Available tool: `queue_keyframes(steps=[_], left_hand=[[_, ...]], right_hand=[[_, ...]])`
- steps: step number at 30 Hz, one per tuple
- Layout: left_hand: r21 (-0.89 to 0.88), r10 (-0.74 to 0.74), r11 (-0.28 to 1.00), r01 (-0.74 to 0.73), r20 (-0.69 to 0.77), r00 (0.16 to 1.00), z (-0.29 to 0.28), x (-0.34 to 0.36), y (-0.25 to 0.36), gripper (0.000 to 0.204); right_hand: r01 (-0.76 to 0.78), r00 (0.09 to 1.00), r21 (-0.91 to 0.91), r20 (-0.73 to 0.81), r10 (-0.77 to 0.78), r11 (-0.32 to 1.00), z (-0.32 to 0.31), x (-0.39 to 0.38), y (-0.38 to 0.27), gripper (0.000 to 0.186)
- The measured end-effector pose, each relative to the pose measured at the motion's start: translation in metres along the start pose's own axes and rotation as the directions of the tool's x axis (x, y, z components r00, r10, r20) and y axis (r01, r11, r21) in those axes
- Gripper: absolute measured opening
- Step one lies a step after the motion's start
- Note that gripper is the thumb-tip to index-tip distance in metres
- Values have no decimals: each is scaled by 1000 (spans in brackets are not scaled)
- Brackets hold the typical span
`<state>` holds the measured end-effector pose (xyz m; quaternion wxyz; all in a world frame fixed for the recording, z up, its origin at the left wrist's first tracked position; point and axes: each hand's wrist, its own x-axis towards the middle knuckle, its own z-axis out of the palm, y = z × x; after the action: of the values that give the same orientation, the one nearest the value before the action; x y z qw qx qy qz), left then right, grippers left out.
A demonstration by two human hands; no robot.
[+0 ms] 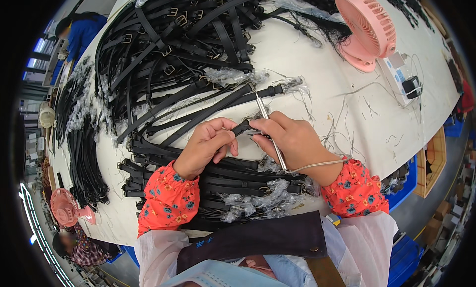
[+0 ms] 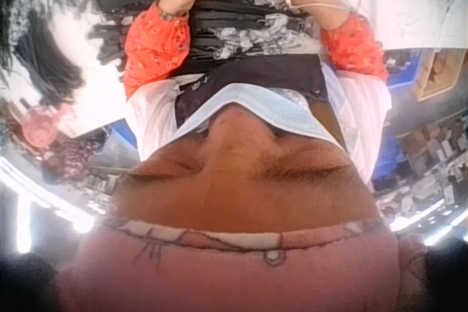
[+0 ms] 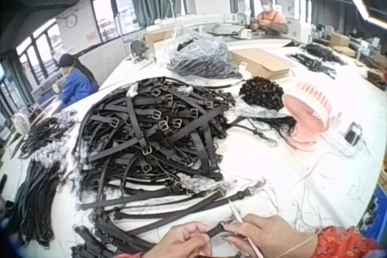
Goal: The person sits at a workbench and uses a metal tool to stitch or secure the ends of black straps. They handle the straps one at a time, pulling a thread through the material and tightening it with the tool. The workspace is cluttered with piles of similar straps and loose threads.
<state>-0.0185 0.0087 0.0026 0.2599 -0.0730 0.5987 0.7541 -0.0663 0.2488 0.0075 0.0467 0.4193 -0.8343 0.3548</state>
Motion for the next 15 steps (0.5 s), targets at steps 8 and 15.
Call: queue_keyframes(steps=[8,15], left_hand=[[14,6,1000,-6,-9,1000,2,-1,1,20],[21,9,1000,-9,-28,1000,4,-2,3,17]], right_hand=[[-5,1000,-1,4,5,1000,0,0,-2,30],[17,1000,-51,-19,-18,999,2,0,-5,31]])
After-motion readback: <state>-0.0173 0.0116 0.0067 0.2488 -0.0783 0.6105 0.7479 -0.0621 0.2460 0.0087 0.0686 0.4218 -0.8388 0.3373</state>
